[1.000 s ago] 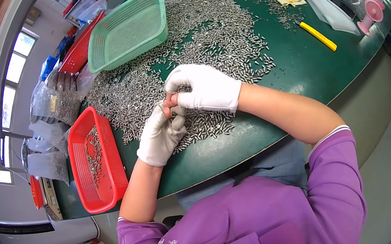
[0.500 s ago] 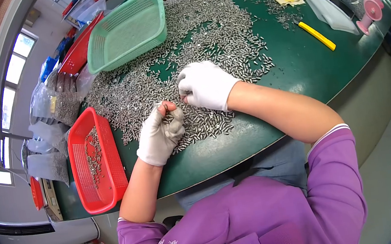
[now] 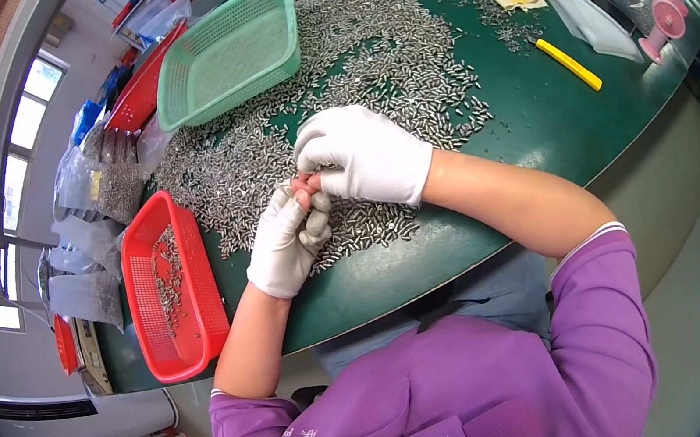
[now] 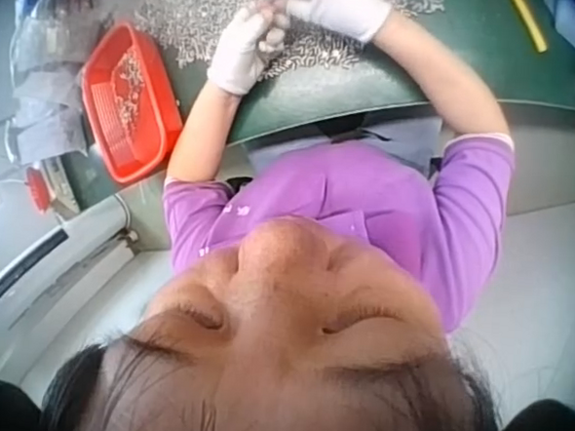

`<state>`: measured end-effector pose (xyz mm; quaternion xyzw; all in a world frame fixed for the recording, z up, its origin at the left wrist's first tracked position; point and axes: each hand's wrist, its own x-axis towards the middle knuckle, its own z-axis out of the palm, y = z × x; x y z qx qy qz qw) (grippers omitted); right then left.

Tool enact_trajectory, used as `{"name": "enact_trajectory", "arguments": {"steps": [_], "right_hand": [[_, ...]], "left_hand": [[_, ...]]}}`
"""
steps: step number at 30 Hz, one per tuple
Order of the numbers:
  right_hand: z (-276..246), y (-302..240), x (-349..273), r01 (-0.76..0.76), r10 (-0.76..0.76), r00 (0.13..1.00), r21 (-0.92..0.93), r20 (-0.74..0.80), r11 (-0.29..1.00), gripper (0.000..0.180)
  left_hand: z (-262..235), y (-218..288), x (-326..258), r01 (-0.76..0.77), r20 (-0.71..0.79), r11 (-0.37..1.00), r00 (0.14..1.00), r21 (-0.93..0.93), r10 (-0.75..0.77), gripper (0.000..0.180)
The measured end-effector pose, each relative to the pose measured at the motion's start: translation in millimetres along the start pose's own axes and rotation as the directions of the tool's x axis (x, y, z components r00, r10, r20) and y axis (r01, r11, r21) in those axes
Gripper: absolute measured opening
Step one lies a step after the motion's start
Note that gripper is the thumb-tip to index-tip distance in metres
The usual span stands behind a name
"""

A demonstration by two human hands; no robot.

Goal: Inspecting and sorting small metal components at a workbench.

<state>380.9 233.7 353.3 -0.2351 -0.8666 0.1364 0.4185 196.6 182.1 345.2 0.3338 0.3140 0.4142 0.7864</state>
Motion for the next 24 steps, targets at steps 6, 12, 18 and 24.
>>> {"name": "enact_trajectory", "arguments": {"steps": [6, 12, 18, 24], "right_hand": [[2, 4, -3, 0.001, -0.02, 0.994, 0.173, 0.106, 0.985, 0.018], [7, 16, -12, -0.155, 0.178, 0.978, -0.189, 0.112, 0.97, 0.021], [9, 12, -9, -0.115, 0.181, 0.967, -0.33, 0.177, 0.937, 0.009], [-4, 12, -8, -0.142, 0.196, 0.971, -0.326, 0.14, 0.935, 0.013]], "left_hand": [[0, -4, -1, 0.001, -0.051, 0.996, 0.999, 0.085, 0.003, 0.015], [-4, -4, -1, -0.031, -0.079, 0.999, 0.996, 0.041, 0.035, 0.021], [-7, -3, -2, 0.003, -0.054, 1.0, 0.999, 0.006, -0.003, 0.025], [-5, -1, -2, -0.018, -0.102, 0.998, 0.995, -0.059, 0.012, 0.025]]}}
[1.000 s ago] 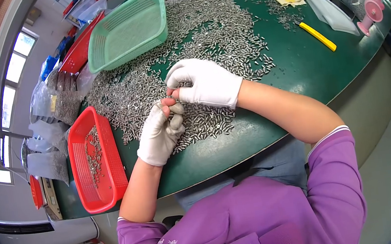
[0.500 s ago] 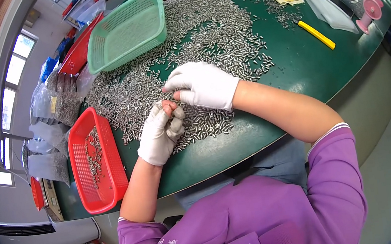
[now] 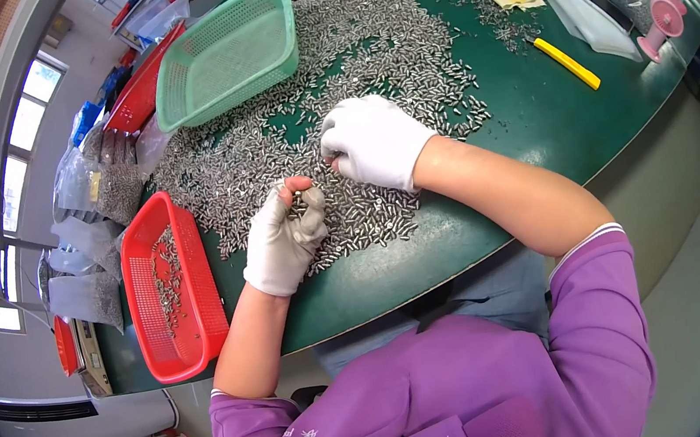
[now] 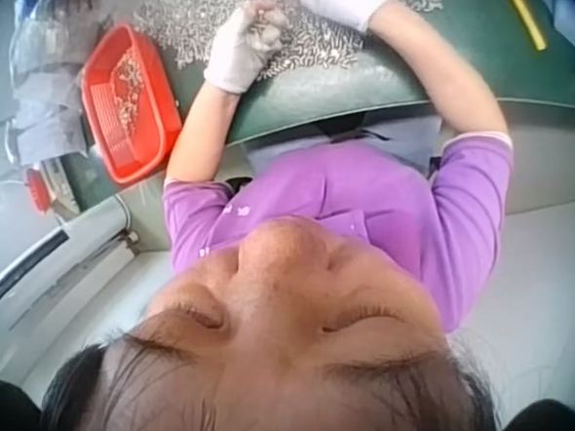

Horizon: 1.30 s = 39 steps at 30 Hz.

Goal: Inspecting and sorting small metal components at a workbench.

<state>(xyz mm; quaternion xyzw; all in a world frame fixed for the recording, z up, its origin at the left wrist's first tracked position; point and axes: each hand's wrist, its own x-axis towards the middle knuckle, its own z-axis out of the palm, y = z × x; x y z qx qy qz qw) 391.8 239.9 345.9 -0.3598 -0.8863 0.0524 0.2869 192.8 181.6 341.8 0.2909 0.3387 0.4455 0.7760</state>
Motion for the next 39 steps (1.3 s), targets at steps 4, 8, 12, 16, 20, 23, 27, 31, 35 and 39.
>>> {"name": "enact_trajectory", "arguments": {"steps": [4, 8, 12, 16, 20, 23, 27, 31, 35, 39], "right_hand": [[6, -1, -4, 0.02, -0.02, 1.0, 0.006, 0.019, 1.0, 0.012], [12, 1, -2, 0.039, -0.039, 0.999, -0.024, 0.013, 0.999, 0.012], [6, 1, 1, -0.062, 0.064, 0.997, 0.034, -0.052, 0.997, 0.01], [4, 3, 2, -0.105, 0.106, 0.987, 0.016, -0.118, 0.994, 0.011], [5, -1, -3, -0.031, 0.031, 0.999, -0.073, 0.01, 0.997, 0.01], [6, -4, -2, -0.05, 0.051, 0.997, -0.032, 0.059, 0.998, 0.01], [6, 0, 0, -0.079, 0.079, 0.997, 0.001, 0.001, 0.997, 0.011], [-1, 3, 4, -0.137, 0.149, 0.987, 0.171, -0.061, 0.976, 0.015], [-4, -11, 3, -0.175, 0.138, 0.984, 0.662, 0.109, 0.729, 0.027], [0, -21, 2, -0.235, 0.112, 0.971, 0.772, 0.209, 0.591, 0.025]], "left_hand": [[-11, -3, 3, -0.015, 0.053, 0.998, 0.998, -0.059, 0.019, 0.022], [-8, -4, 3, -0.002, 0.019, 0.999, 1.0, -0.05, 0.003, 0.021], [-6, -3, 3, 0.006, 0.046, 0.999, 0.999, -0.043, -0.005, 0.019], [-4, -3, 3, 0.009, 0.078, 1.0, 0.997, -0.026, -0.007, 0.016], [-6, -3, 3, 0.01, 0.093, 0.999, 0.996, -0.046, -0.005, 0.016], [-5, -3, 3, 0.0, 0.084, 0.999, 0.996, -0.037, 0.003, 0.016], [-6, -3, 3, 0.014, 0.103, 0.999, 0.995, -0.044, -0.009, 0.015], [-2, -2, 2, 0.005, 0.079, 1.0, 0.997, -0.025, -0.003, 0.014], [2, -1, 1, 0.018, 0.105, 0.999, 0.994, 0.051, -0.024, 0.015], [4, -3, 0, -0.005, 0.11, 0.996, 0.994, 0.088, -0.005, 0.017]]}}
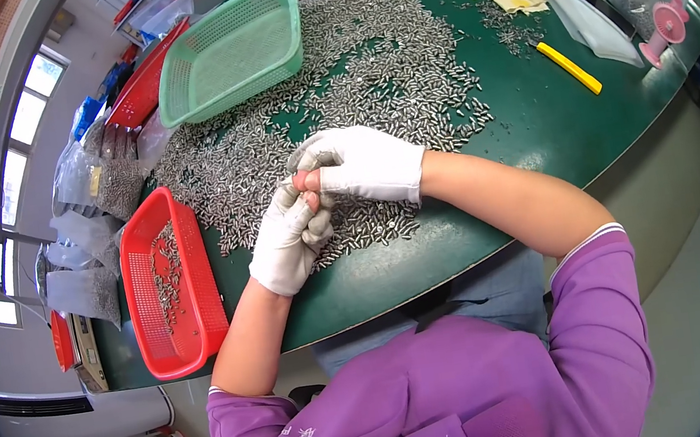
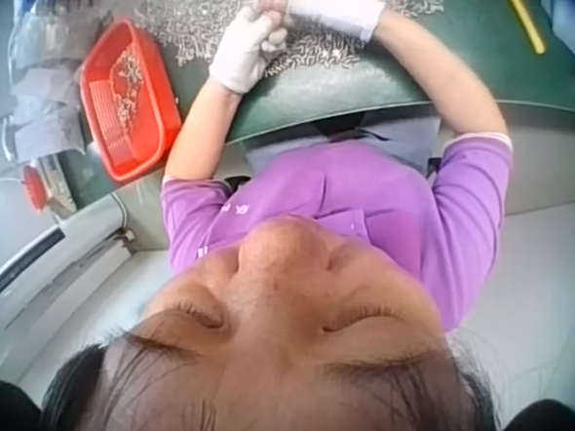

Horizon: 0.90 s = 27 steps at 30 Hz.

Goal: Inspecting and sorting small metal components at a workbench.

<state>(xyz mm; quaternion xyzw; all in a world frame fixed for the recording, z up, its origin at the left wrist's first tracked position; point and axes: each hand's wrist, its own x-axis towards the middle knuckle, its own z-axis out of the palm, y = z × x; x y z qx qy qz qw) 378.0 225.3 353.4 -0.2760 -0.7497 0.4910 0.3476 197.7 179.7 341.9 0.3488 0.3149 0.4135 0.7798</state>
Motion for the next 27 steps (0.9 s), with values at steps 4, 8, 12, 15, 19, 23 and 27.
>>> {"name": "enact_trajectory", "arguments": {"steps": [4, 8, 12, 15, 19, 23, 27], "right_hand": [[0, -2, 1, -0.104, 0.109, 0.994, 0.167, -0.022, 0.98, 0.023], [1, 2, -1, -0.135, 0.142, 0.99, 0.278, -0.002, 0.951, 0.024], [3, 3, 0, -0.109, 0.114, 0.993, 0.172, -0.017, 0.979, 0.023], [-5, 7, 0, 0.023, -0.048, 0.994, -0.233, -0.101, 0.972, 0.019], [-19, 12, -6, 0.01, -0.124, 0.988, -0.761, -0.093, 0.649, 0.016], [-17, 12, -1, -0.031, -0.025, 0.998, -0.836, -0.053, 0.548, 0.013], [-15, 17, -1, 0.036, -0.18, 0.981, -0.838, -0.075, 0.544, 0.009]], "left_hand": [[-2, 1, 1, 0.022, -0.025, 0.999, 0.999, -0.027, -0.023, 0.015], [-2, -1, 1, 0.015, -0.025, 0.999, 1.0, -0.049, -0.016, 0.013], [-5, -1, 1, -0.006, -0.023, 0.999, 1.0, -0.044, 0.005, 0.014], [-6, 0, 2, 0.026, -0.013, 0.998, 1.0, -0.058, -0.027, 0.014], [-5, 1, 0, 0.026, -0.048, 0.997, 0.998, -0.074, -0.029, 0.016], [-7, 1, -1, 0.052, -0.078, 0.992, 0.995, -0.115, -0.061, 0.018], [-5, 2, -2, 0.047, -0.071, 0.993, 0.996, -0.108, -0.055, 0.021]]}}
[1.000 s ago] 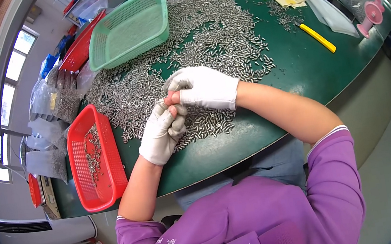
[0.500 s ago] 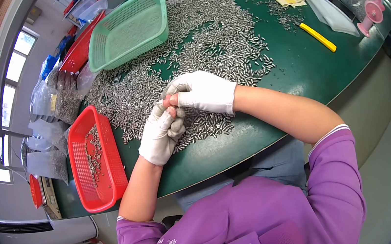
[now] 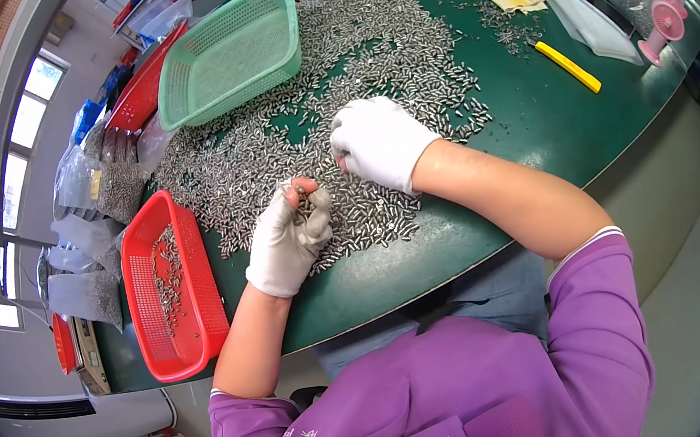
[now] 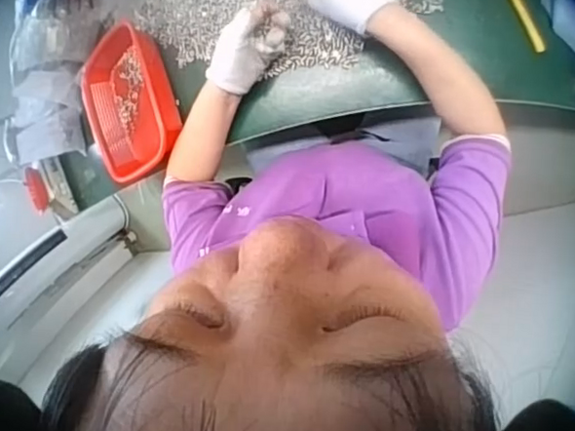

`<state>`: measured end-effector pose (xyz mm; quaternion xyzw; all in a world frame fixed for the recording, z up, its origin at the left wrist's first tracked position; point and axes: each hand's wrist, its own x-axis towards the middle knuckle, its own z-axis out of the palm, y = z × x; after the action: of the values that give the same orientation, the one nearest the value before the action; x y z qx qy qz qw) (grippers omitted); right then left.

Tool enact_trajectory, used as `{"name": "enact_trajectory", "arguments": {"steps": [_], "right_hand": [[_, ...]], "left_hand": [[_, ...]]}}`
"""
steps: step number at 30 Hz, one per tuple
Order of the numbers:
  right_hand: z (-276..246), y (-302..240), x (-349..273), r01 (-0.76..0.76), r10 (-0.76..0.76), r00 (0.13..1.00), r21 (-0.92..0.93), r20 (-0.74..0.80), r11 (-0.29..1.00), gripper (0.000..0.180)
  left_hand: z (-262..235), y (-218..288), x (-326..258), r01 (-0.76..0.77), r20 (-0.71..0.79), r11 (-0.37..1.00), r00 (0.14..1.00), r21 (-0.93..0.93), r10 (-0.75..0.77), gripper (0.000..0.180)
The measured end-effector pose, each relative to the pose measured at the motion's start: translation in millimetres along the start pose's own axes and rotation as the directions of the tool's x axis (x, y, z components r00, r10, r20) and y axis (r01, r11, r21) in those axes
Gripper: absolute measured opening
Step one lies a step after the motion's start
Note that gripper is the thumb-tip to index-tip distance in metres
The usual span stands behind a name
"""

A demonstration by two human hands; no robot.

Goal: Inspecting and sorting small metal components at a workbench.

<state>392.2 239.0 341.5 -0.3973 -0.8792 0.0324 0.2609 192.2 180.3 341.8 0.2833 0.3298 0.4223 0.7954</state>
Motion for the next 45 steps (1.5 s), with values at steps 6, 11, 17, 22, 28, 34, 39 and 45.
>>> {"name": "enact_trajectory", "arguments": {"steps": [6, 11, 17, 22, 28, 34, 39, 45], "right_hand": [[-12, 8, -1, 0.003, -0.003, 1.0, -0.057, 0.001, 0.998, 0.011], [-5, -2, 0, -0.009, 0.013, 0.995, -0.042, 0.095, 0.999, 0.01], [-10, -1, 5, -0.083, 0.078, 0.996, 0.168, 0.039, 0.982, 0.011], [-14, -12, 5, -0.183, 0.073, 0.98, 0.689, 0.186, 0.701, 0.013], [-5, -14, 6, 0.141, -0.112, 0.99, 0.498, -0.087, 0.856, 0.013], [-8, -16, 5, 0.081, -0.086, 0.996, 0.58, -0.018, 0.811, 0.018], [-6, -5, 2, -0.022, 0.008, 0.994, 0.13, 0.108, 0.991, 0.016], [3, -5, 0, 0.054, -0.054, 0.998, -0.001, 0.025, 0.999, 0.011]], "left_hand": [[-2, 0, 1, -0.036, 0.011, 0.999, 0.999, 0.039, 0.036, 0.024], [-3, -2, 1, -0.023, 0.003, 1.0, 1.0, 0.02, 0.023, 0.02], [0, -1, 1, -0.025, 0.026, 1.0, 0.999, -0.002, 0.026, 0.017], [0, -3, 2, -0.033, 0.088, 0.999, 0.996, -0.009, 0.034, 0.016], [4, -2, 1, -0.027, 0.048, 0.999, 0.998, 0.022, 0.026, 0.016], [3, -3, 1, -0.012, 0.071, 0.995, 0.997, 0.097, 0.005, 0.016], [2, -2, -1, -0.024, 0.007, 0.995, 1.0, 0.098, 0.024, 0.022], [-1, -2, 0, -0.009, -0.011, 0.996, 1.0, 0.094, 0.01, 0.025]]}}
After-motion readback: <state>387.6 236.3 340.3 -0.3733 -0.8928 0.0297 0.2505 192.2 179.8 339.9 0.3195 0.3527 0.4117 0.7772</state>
